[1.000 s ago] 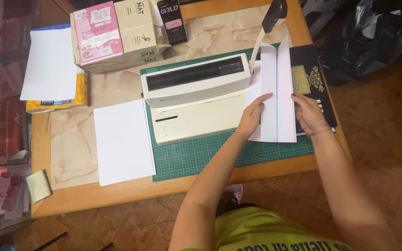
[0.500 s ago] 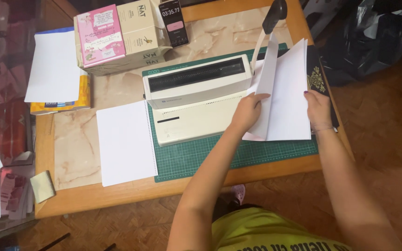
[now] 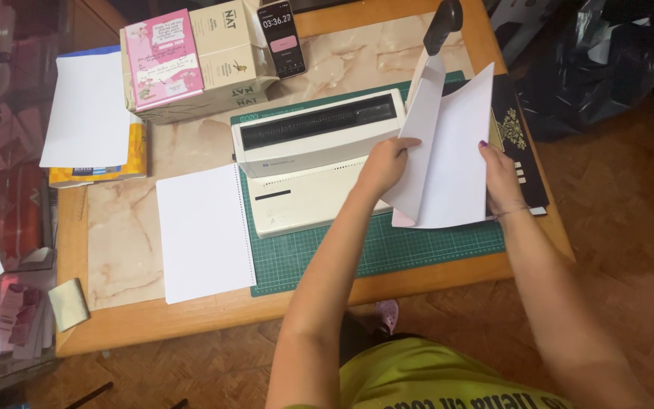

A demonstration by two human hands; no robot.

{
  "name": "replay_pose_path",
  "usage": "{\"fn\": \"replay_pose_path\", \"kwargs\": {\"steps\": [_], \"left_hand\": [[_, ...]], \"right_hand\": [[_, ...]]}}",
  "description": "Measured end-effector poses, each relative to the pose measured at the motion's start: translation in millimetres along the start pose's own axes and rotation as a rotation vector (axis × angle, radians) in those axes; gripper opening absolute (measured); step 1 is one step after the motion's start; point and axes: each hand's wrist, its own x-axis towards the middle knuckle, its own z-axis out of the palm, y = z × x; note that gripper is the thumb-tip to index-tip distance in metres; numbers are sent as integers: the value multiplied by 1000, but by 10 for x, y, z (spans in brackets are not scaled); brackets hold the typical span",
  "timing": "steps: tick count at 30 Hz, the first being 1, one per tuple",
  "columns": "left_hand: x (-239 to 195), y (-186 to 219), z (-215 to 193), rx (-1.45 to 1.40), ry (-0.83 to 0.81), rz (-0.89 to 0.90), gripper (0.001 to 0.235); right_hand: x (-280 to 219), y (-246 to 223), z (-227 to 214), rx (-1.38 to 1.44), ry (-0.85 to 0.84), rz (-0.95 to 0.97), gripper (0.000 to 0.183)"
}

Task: The person uses a manual binding machine to punch holes in a stack of white paper sheets. They then insert a black book cover into the machine and operate the lever to bind the cover to the punched pages.

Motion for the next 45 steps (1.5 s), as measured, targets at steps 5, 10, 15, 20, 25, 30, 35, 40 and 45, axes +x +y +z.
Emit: {"fn": "replay_pose_path", "kwargs": {"steps": [5, 10, 15, 20, 25, 30, 35, 40, 45], "left_hand": [[59, 149, -203, 52, -23, -25, 43], [77, 264, -203, 73, -55, -15, 43], [-43, 443, -440, 124, -97, 4, 41], [-217, 674, -842, 211, -114, -17, 42], [-153, 606, -741, 250, -267, -66, 63], [-324, 705, -850, 403, -348, 77, 73], [-585, 793, -1396, 462, -299, 100, 71], [-762, 667, -1864, 401, -278, 134, 55], [-942, 723, -2273, 424, -190, 45, 39]], "right_hand": [[-18, -61, -17, 74, -6, 81, 25], [61, -50, -40, 133, -4, 113, 22], [528, 550, -638, -139, -23, 102, 38], [1184, 1849, -1164, -221, 30, 213, 34], [1188, 1371, -1107, -464, 114, 464, 12], [1444, 1717, -1262, -688, 209, 222, 23], [1377, 1603, -1115, -1053, 275, 51, 40], [1127, 947, -172, -698, 42, -533, 56], [992, 587, 587, 405, -598, 127, 83]]}}
